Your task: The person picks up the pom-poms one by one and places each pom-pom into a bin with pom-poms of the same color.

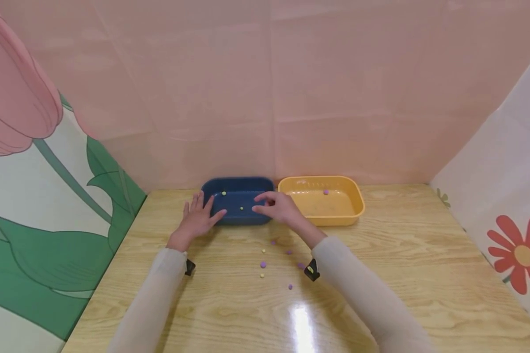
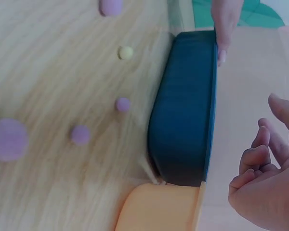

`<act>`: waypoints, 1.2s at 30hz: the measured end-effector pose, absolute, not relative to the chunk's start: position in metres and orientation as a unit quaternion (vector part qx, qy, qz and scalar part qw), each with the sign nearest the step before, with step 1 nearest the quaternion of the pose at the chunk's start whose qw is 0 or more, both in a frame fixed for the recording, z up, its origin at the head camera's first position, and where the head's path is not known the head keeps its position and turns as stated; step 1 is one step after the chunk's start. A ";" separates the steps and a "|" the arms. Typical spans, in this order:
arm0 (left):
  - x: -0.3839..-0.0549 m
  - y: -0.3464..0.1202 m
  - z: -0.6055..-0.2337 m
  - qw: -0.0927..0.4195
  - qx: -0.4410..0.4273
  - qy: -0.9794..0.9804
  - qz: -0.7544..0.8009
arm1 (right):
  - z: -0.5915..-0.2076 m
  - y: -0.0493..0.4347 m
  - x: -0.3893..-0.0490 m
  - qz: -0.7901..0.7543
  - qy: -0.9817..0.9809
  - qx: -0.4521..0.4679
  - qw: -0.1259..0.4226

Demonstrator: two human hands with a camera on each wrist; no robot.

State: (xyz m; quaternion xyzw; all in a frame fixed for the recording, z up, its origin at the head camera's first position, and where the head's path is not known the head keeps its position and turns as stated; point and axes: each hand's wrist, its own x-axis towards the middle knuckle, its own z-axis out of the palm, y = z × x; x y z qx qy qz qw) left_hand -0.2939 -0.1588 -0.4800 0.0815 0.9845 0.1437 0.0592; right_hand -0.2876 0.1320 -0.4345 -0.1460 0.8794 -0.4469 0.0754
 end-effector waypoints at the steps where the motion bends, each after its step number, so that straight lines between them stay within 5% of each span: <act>1: -0.294 -0.159 -0.479 0.060 0.082 0.984 0.144 | -0.435 0.133 -0.286 -0.445 0.880 -0.149 0.076; 36: -0.292 -0.157 -0.477 0.051 0.084 0.983 0.153 | -0.475 0.153 -0.242 -0.442 0.872 -0.182 0.107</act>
